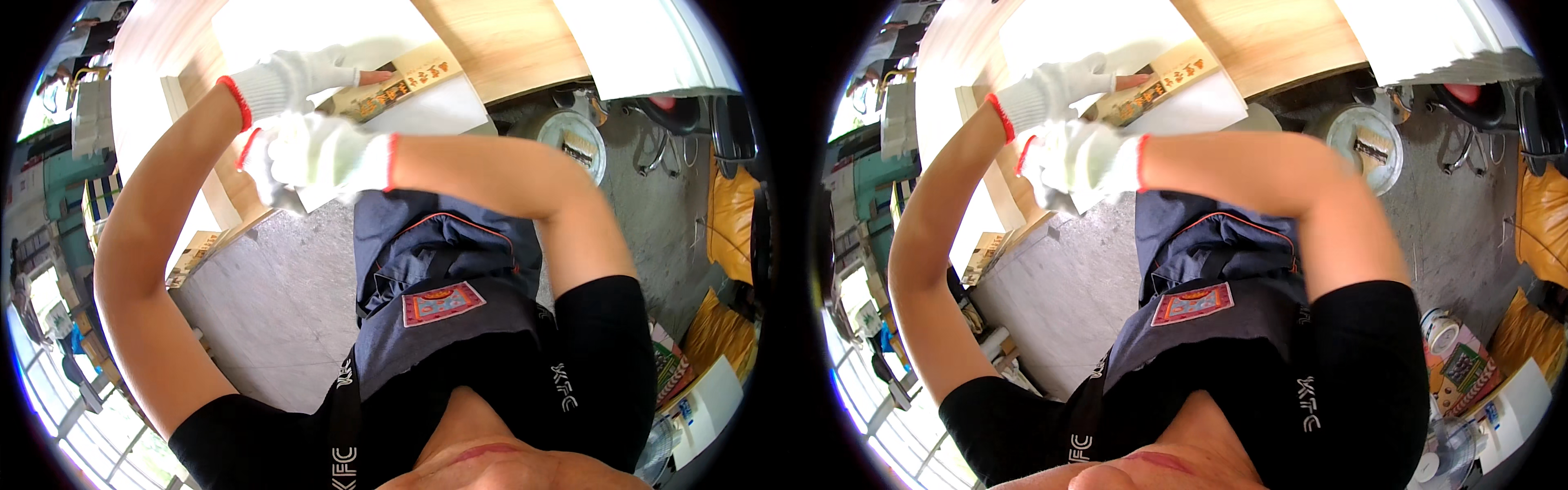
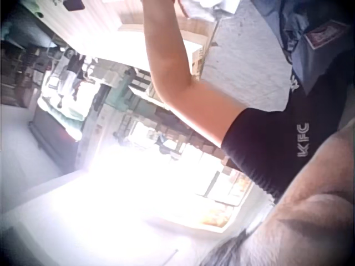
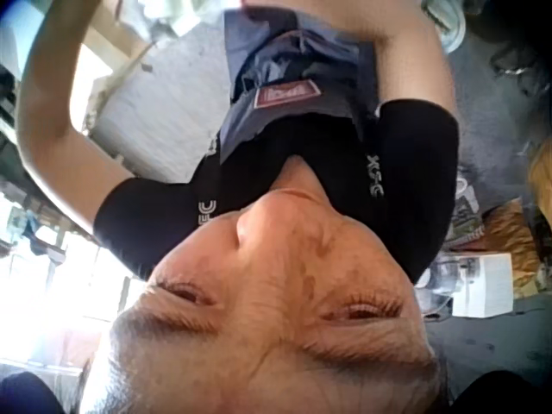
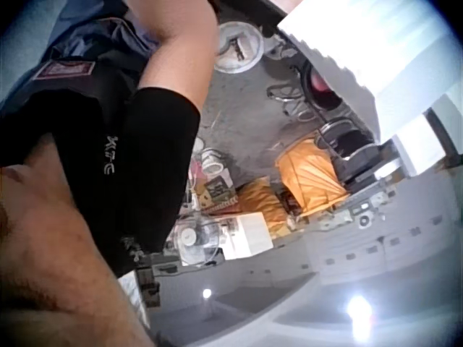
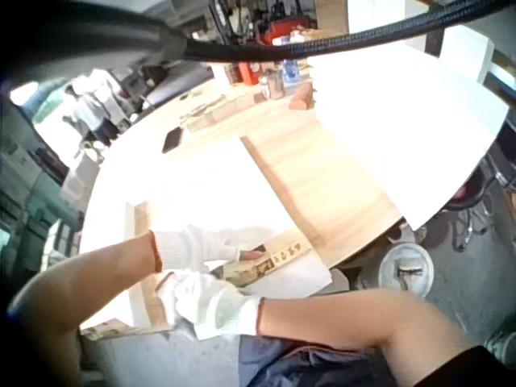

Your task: The person applies a substance to the edge of a white panel with a brush, positions a decorative strip onto the edge, and presses it down firmly by hand.

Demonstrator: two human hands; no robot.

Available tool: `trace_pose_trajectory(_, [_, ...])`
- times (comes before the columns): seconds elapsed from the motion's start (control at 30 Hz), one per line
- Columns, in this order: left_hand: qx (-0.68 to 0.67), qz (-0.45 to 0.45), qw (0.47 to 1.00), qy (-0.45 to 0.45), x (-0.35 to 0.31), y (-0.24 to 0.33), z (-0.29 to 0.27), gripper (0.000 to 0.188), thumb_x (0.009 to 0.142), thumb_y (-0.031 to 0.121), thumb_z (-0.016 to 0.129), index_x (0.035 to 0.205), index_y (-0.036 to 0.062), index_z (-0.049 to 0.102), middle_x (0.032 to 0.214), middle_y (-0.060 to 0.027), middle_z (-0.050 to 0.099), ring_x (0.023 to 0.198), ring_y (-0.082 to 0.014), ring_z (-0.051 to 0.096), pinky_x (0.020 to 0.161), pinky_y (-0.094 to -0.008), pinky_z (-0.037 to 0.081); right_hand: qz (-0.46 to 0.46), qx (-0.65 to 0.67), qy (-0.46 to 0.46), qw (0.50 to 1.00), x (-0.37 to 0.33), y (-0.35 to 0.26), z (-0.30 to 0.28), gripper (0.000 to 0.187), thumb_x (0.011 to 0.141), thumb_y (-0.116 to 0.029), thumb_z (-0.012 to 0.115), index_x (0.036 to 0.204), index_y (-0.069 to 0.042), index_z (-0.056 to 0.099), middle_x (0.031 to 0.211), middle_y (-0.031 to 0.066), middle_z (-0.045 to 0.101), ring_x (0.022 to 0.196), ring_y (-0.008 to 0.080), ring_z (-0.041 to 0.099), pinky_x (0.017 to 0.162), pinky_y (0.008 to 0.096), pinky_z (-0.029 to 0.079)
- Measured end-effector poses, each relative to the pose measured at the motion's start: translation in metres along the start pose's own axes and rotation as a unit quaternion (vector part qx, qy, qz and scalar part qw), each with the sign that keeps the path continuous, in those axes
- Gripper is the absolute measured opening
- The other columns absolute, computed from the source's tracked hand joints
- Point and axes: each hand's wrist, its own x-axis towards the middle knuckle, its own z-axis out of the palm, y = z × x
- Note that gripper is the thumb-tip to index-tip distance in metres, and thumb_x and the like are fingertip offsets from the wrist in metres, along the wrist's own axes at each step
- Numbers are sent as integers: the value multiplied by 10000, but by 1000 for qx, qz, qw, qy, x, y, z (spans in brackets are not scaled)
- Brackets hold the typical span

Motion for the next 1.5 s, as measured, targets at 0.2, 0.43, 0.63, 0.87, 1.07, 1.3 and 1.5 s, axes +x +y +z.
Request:
trace_pose_trajectory(0.2, [88,-32,996,-8,2,-9,10,867,594,89,884,1375,219,531,1369,-44,541,1127,-259,635,945,-330,568,-144,-450,261,842,-121,135,-51,361,793,-259,693,1142,-176,655,1093,46,635,965,235,630,848,362,514])
trace_pose_trajectory(0.43, [231,-10,973,-7,-2,22,0,874,607,83,887,1383,252,523,1184,-62,567,987,-253,663,854,-341,581,124,88,240,959,-140,104,-102,234,911,-298,586,793,-128,697,739,77,667,684,226,639,608,361,504])
trace_pose_trajectory(0.63, [265,-106,958,19,-8,65,8,685,713,49,803,1338,209,574,1248,-93,578,1065,-280,639,885,-353,557,-47,-294,298,907,-102,119,-51,376,812,-193,657,1187,-172,642,1153,71,615,988,241,626,839,384,515])
trace_pose_trajectory(0.87, [-411,-49,859,302,-66,109,114,467,927,83,527,1392,61,493,1448,-213,466,1235,-347,553,951,-436,534,12,-280,187,942,-110,130,-60,450,865,-126,604,1315,-126,588,1277,114,576,987,336,652,895,382,534])
trace_pose_trajectory(1.07, [-922,-75,161,344,-59,106,151,406,986,148,482,1378,65,414,1416,-153,495,1285,-278,503,1085,-457,423,4,-245,179,953,-114,149,-73,449,887,-143,586,1336,-137,580,1246,104,616,1045,278,621,940,338,504])
trace_pose_trajectory(1.3, [-889,44,124,438,-20,63,151,220,926,128,554,1129,63,497,1277,-143,521,1205,-323,519,1061,-502,459,56,-143,198,968,-99,140,-94,428,916,-204,583,1340,-147,585,1227,79,646,1059,217,603,967,316,482])
trace_pose_trajectory(1.5, [-905,31,67,420,-27,53,133,164,915,118,536,1076,87,537,1215,-156,563,1189,-326,575,1030,-537,513,260,244,242,902,-37,128,-129,568,937,-480,608,1354,-96,574,1270,80,641,1088,200,622,942,340,508])
